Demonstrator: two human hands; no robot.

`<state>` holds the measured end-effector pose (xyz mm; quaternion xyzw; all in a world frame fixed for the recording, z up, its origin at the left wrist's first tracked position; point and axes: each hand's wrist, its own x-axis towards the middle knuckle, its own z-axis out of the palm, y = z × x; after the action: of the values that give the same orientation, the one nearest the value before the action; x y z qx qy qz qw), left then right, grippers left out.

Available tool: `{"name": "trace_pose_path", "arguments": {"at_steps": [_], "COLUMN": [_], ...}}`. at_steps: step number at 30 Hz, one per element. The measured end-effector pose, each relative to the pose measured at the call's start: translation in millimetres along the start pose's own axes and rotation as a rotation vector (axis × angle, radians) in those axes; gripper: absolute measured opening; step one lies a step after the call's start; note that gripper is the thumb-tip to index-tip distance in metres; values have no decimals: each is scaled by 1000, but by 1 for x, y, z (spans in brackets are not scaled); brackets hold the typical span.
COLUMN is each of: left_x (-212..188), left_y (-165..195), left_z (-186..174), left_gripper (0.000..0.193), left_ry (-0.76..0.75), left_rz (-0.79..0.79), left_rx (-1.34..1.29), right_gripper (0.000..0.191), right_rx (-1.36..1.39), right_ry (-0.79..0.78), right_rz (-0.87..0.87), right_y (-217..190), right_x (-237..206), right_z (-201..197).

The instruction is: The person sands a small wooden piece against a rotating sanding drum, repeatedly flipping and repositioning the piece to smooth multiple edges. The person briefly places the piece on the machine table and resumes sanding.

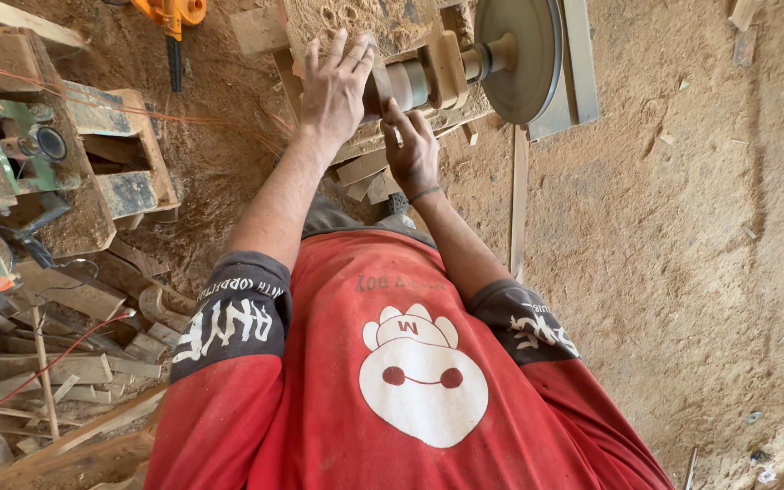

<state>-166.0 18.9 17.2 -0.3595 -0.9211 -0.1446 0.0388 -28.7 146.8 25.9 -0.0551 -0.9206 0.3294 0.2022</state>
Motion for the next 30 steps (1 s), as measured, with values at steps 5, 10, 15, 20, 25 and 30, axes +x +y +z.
{"name": "trace_pose_path", "arguments": {"at_steps": [5,10,15,20,25,30], "left_x": [-2,-9,-13,-16,-22,-25], "left_y": [-1,0,6,11,17,21], "left_z": [0,1,0,0,7,9], "left_gripper": [52,51,53,50,57,56], "left_ry": [-5,33,-2,38,38,79], "left_rz": [-2,23,51,86,98,92], "left_rx": [-7,54,87,88,149,90], "right_gripper": [35,33,29,26,35,40], "right_rx": [25,40,56,89,154,148], "right_ry": [13,16,33,31,2,-21], "right_rz": [-19,25,36,39,117,169], "right_y": [1,0,0,4,10,10], "right_x": [-1,-4,-9,-10,-16,-17], "right_z": [3,4,1,5,10,10]}}
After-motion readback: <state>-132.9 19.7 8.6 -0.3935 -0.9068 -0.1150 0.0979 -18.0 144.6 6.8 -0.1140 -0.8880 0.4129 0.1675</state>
